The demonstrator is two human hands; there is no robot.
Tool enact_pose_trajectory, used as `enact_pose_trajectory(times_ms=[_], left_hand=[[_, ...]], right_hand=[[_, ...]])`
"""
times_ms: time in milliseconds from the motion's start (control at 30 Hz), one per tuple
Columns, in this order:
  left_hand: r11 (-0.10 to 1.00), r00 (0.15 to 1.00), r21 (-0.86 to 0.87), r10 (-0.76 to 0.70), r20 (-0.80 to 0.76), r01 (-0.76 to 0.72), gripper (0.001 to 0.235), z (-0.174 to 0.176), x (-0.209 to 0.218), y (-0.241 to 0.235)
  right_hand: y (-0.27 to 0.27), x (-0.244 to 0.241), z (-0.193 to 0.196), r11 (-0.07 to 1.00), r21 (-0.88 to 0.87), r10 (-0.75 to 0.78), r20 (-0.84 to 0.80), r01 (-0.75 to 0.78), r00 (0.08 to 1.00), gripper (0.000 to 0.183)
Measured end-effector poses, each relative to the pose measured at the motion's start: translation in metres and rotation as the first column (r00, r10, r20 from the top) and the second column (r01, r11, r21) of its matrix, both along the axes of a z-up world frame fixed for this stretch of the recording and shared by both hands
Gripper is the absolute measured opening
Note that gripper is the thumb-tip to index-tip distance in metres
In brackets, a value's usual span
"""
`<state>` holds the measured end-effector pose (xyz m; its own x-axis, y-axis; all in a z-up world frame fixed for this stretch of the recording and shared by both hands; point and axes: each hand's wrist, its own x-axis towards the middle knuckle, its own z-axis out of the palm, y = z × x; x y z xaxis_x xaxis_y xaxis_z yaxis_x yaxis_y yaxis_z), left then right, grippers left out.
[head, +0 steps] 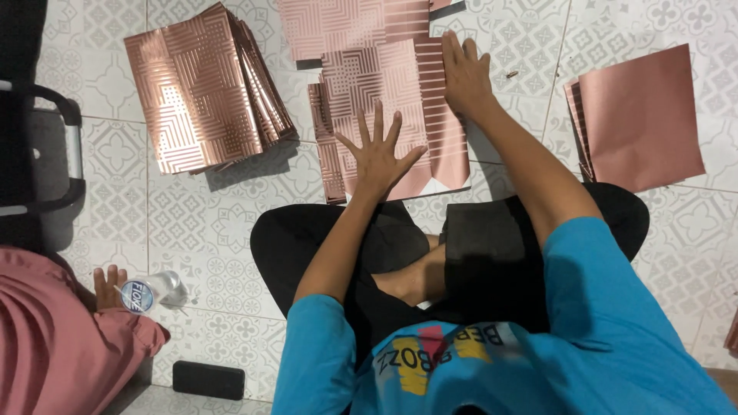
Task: The person sits on the floor and repeatedly folds sheets of patterned copper-colored paper. They fold the sheets in half, then fold the edges inward to create a smaller, compact shape, and place the finished pieces into a stack.
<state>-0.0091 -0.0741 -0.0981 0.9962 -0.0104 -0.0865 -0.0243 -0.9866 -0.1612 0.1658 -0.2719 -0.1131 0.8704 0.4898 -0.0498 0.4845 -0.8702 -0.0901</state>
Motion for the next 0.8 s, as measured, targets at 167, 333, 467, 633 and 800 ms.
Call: enact_pose_trajectory(times_ms=[167, 333, 467, 633, 800], left_hand=[[0.908, 0.991, -0.418, 0.035, 0.130, 0.022, 0.097, -0.010, -0.005, 0.000], [0.892, 0.991, -0.451, 0.022, 0.130, 0.039, 0.097, -0.004, -0.004, 0.002], [0.862, 0.999, -0.507, 0.022, 0.044, 0.003, 0.092, 0.010, -0.002, 0.002], [0.826, 0.998, -0.561, 0.039, -0.040, -0.055, 0.089, 0.035, -0.002, 0.001], [0.810, 0.995, -0.578, 0.059, -0.086, -0.098, 0.090, 0.038, -0.002, 0.000]], right_hand=[[-0.027, 0.014, 0.003, 0.981, -0.124, 0.143, -0.063, -0.150, 0.988, 0.072], [-0.075, -0.001, -0.014, 0.912, -0.051, 0.408, 0.195, -0.406, 0.892, 0.051], [-0.083, -0.023, 0.011, 0.912, -0.017, 0.410, 0.035, -0.410, 0.911, 0.053], [-0.088, -0.044, 0.029, 0.895, -0.052, 0.436, -0.113, -0.444, 0.893, 0.063], [-0.094, -0.066, 0.029, 0.891, -0.084, 0.442, -0.075, -0.447, 0.894, 0.073]])
